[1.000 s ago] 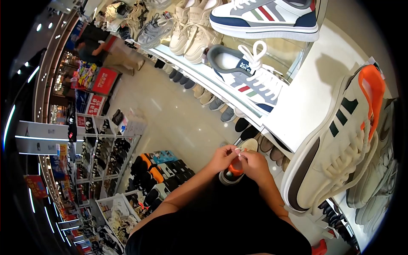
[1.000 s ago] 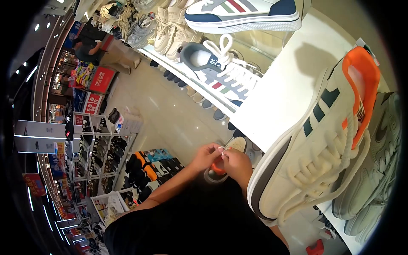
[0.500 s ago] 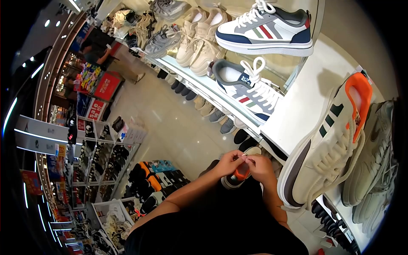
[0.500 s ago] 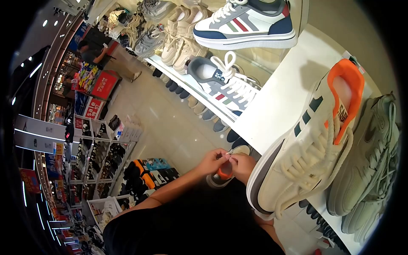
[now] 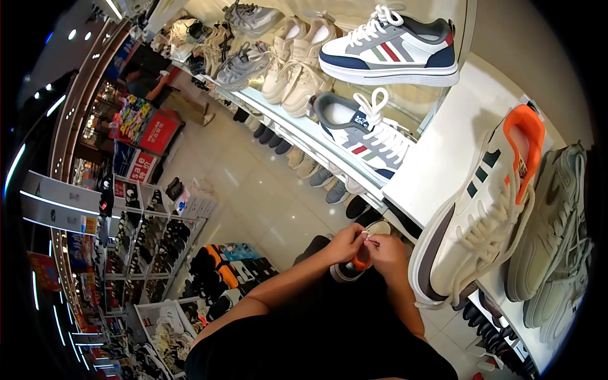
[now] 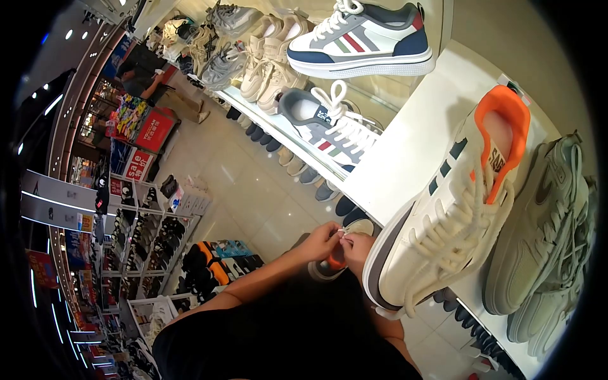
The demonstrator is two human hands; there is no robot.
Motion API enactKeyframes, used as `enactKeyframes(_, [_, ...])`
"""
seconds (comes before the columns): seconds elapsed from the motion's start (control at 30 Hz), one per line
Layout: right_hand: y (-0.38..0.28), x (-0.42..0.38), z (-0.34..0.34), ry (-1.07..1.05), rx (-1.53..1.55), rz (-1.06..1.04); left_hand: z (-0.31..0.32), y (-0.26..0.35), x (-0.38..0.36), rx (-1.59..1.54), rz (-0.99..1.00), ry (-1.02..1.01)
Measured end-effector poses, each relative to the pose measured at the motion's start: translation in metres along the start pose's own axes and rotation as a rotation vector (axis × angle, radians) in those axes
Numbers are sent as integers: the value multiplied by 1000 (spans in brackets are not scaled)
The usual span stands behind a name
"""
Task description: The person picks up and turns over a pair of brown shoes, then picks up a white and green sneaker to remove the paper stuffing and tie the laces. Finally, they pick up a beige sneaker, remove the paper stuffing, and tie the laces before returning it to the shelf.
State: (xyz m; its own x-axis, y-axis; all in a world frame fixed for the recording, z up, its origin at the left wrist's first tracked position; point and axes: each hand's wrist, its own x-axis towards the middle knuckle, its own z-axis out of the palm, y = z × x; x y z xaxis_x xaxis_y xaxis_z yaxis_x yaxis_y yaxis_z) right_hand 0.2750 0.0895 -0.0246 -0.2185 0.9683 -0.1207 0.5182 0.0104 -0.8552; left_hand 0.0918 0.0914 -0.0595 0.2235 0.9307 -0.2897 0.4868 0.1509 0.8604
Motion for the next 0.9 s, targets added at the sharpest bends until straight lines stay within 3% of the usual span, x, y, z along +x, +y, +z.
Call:
enactKeyframes(0.13, [-15,-5,-4,105,67,84,2,-3,0,52,15,-1])
enactKeyframes(0.23, [-7,-1,-10,219,-61,-144,0,5,-3,-25,-4,11])
enactKeyframes(0.33, [23,11,-7,-58,128,-173,2,-5,-3,-45,27,18])
enactKeyframes(0.43, [40,16,2,-161,237,-28,0,-7,-4,-35,-12,-4])
enactKeyframes(0.73, [46,15,19,-21,53,-215,-13,8,-11,-123,-45,-38])
enactKeyframes(0.9, [39,9,22,22,198,-170,-15,-15,-5,-301,-45,-123])
